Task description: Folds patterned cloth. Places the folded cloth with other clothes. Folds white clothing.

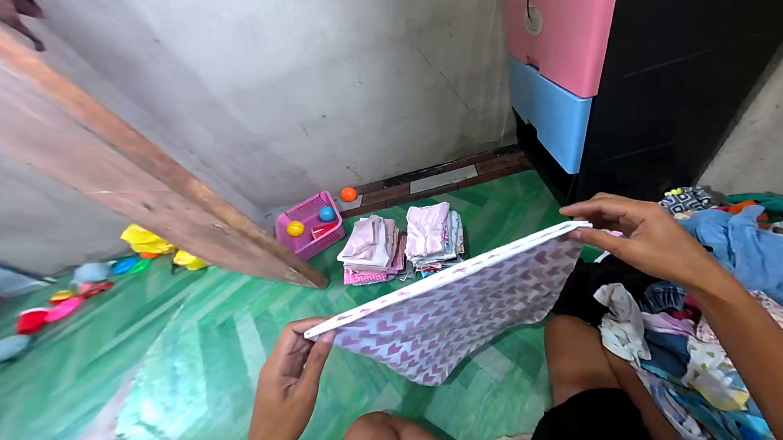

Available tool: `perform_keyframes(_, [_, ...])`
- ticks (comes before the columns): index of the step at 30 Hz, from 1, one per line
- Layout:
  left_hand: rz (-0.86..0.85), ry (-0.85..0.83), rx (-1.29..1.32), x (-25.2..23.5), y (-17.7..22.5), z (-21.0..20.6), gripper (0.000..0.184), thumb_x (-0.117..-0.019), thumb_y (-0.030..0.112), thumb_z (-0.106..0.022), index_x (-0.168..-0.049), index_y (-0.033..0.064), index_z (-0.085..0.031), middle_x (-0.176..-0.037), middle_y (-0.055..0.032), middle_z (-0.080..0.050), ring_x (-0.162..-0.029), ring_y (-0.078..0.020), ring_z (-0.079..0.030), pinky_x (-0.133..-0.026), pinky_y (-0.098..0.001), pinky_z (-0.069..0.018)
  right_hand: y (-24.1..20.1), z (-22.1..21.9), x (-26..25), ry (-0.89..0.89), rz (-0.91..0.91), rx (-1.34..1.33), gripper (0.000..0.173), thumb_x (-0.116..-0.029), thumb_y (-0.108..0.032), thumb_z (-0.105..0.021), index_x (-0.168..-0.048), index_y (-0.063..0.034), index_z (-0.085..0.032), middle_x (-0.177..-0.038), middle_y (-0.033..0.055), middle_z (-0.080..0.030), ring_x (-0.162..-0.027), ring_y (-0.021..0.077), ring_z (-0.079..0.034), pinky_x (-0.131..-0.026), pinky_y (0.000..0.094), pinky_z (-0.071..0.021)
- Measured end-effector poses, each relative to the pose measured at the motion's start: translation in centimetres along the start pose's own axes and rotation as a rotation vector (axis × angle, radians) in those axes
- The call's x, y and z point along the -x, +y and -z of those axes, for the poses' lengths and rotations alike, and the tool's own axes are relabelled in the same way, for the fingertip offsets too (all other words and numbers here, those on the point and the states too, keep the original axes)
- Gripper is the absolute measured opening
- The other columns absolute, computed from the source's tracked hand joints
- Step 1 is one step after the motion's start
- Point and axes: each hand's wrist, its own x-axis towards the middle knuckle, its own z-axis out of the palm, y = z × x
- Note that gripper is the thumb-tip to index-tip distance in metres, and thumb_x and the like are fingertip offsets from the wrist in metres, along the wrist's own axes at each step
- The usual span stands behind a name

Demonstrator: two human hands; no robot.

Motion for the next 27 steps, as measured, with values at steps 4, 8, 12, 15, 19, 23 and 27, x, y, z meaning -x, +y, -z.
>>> perform_keyframes(4, [0.01, 0.111, 0.02, -0.4, 0.2, -1.3, 0.012, -0.105, 0.014, -0.052, -0.116, 0.0123, -0.054, -0.095, 0.0148, -0.069, -0.083, 0.0031, -0.068, -0.072, -0.0164, -0.0585, -0.2, 0.2, 0.4, 0.004, -0.008, -0.047, 0.015, -0.0894, -0.019, -0.074, -0.102, -0.0129, -0.078, -0.099, -0.005, -0.07, -0.086, 0.0046, -0.068, -0.076, 0.0205, -0.0606])
perform_keyframes(8, [-0.047, 0.174, 0.005, -0.8, 0.3, -2.1, 0.012, -0.105, 0.013, -0.052, -0.117, 0.012, -0.053, -0.093, 0.0166, -0.067, -0.081, 0.0061, -0.066, -0.07, -0.0126, -0.0554, -0.2, 0.4, 0.5, 0.0, -0.055, -0.097, 0.012, -0.0882, -0.017, -0.075, -0.099, -0.0139, -0.077, -0.099, -0.0056, -0.07, -0.082, 0.0045, -0.068, -0.073, 0.02, -0.0598])
perform_keyframes(12, [-0.12, 0.261, -0.031, -0.9, 1.0, -2.6, 0.013, -0.1047, 0.009, -0.05, -0.118, 0.0115, -0.051, -0.096, 0.0191, -0.067, -0.084, 0.0094, -0.064, -0.073, -0.0095, -0.0534, -0.5, 0.6, 0.8, -0.019, -0.071, -0.222, 0.012, -0.0862, -0.01, -0.075, -0.098, -0.012, -0.078, -0.096, -0.0042, -0.071, -0.081, 0.0065, -0.07, -0.072, 0.0205, -0.0612])
perform_keyframes(15, [-0.122, 0.332, -0.076, -1.9, 1.9, -2.0, 0.015, -0.1037, 0.008, -0.05, -0.119, 0.0083, -0.049, -0.092, 0.0203, -0.065, -0.08, 0.0108, -0.063, -0.071, -0.0094, -0.0536, -1.2, 0.6, -0.3, 0.018, -0.044, -0.373, 0.018, -0.0852, -0.005, -0.073, -0.101, -0.0118, -0.079, -0.095, -0.0032, -0.073, -0.08, 0.0071, -0.069, -0.072, 0.023, -0.0608])
perform_keyframes(19, [-0.102, 0.436, -0.133, -5.4, 2.8, -1.2, 0.016, -0.105, 0.009, -0.049, -0.121, 0.0057, -0.048, -0.084, 0.0157, -0.062, -0.071, 0.0084, -0.062, -0.066, -0.0122, -0.0543, -0.6, -2.7, -3.0, 0.06, -0.136, -0.675, 0.035, -0.0986, -0.024, -0.065, -0.133, -0.0157, -0.063, -0.105, -0.0039, -0.073, -0.085, 0.0051, -0.07, -0.074, 0.0246, -0.0614])
perform_keyframes(23, [-0.157, 0.523, -0.277, -6.7, 2.3, -0.4, 0.023, -0.1058, 0.01, -0.05, -0.122, -0.0067, -0.047, -0.096, 0.0041, -0.061, -0.08, 0.0109, -0.059, -0.071, -0.0095, -0.0513, 4.1, -8.0, 0.1, -0.191, -0.424, -0.658, 0.009, -0.0951, -0.011, -0.067, -0.099, -0.0053, -0.073, -0.087, -0.0021, -0.076, -0.08, 0.0073, -0.072, -0.079, 0.0294, -0.0613])
perform_keyframes(27, [-0.099, 0.464, -0.42, -3.4, -0.3, -0.1, 0.036, -0.1066, 0.015, -0.049, -0.121, -0.0179, -0.048, -0.094, -0.0079, -0.062, -0.076, 0.0106, -0.055, -0.069, -0.0084, -0.0472, 6.0, -9.7, 3.6, -0.224, -0.402, -0.781, 0.013, -0.0949, -0.014, -0.067, -0.104, -0.0086, -0.075, -0.094, -0.0031, -0.077, -0.086, 0.0067, -0.072, -0.082, 0.0277, -0.0607])
